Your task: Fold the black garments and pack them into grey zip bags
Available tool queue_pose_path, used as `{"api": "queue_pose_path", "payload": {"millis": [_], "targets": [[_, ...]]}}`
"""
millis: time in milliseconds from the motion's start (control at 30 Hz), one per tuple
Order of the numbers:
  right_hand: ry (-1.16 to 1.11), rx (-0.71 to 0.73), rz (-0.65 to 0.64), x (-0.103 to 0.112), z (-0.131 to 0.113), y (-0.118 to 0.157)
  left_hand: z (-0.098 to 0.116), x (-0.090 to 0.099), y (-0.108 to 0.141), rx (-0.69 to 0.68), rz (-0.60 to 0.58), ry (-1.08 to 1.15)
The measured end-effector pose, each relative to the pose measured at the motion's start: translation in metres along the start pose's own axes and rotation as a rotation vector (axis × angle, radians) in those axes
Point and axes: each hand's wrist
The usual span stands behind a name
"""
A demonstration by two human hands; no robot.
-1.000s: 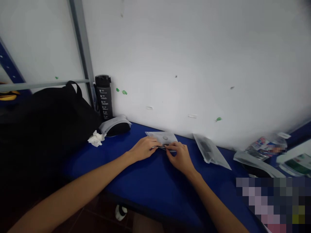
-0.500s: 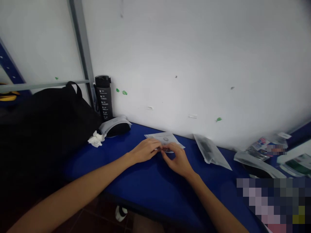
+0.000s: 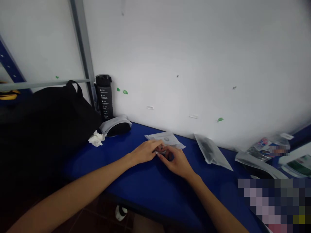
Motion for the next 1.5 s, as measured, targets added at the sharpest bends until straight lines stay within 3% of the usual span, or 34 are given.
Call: {"api": "queue_pose_path", "payload": {"millis": [167, 1500], "targets": [[0.009, -0.044, -0.017, -0.0028, -0.0003, 0.0002, -0.0031, -0.0019, 0.0004, -0.009, 0.03, -0.098], [-0.035, -0.074, -0.029, -0.0056, 0.0025, 0.0007, -0.0007, -0.0027, -0.0001, -0.052, 0.006, -0.135]]}}
Point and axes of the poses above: each hand's wrist, its own y-axis away from the middle knuckle, its own x-axis out of the back of the hand, z = x × y, and after that the axes turned 8 degrees about -y, right-handed
